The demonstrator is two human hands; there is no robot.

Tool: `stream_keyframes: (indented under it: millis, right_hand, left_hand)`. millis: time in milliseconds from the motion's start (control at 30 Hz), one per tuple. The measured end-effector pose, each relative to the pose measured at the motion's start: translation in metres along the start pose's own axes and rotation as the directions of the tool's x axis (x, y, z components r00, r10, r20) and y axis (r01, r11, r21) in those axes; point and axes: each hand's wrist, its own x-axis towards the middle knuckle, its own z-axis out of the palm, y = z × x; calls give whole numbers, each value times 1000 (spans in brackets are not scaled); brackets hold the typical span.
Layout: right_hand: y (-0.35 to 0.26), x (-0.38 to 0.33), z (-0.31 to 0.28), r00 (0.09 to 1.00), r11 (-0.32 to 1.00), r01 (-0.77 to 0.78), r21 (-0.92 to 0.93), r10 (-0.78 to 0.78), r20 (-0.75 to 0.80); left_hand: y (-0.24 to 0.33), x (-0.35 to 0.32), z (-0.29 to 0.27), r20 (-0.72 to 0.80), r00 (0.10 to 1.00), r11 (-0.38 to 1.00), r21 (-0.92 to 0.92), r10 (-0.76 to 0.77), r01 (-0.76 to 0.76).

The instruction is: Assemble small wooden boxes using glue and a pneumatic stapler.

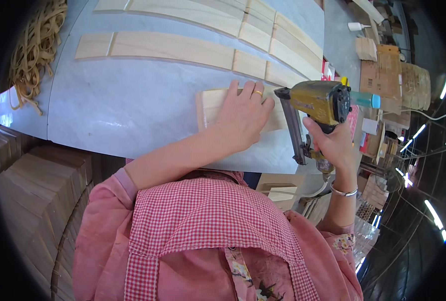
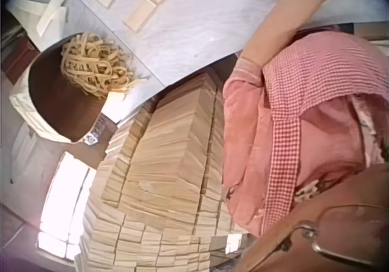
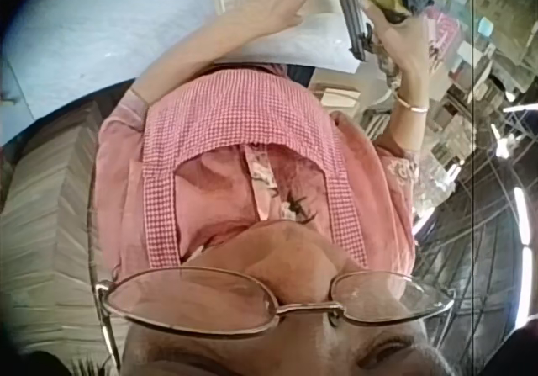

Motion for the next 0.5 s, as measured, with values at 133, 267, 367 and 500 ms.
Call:
stream_keyframes:
  millis: [133,267,367,500]
  right_hand:
    - [6,5,2,990,988,140,62,-140,-12]
    - [3,8,2,986,982,169,90,-169,-2]
    - [2,8,2,988,983,154,97,-156,14]
    - [2,10,4,992,990,119,78,-121,28]
  left_hand:
    - [-2,0,2,-40,999,1000,-23,13,-14]
    - [-2,4,4,-33,999,1000,-23,11,-12]
    - [-2,6,5,-16,1000,1000,-15,5,-5]
    - [-2,6,6,-30,1000,1000,-1,5,-5]
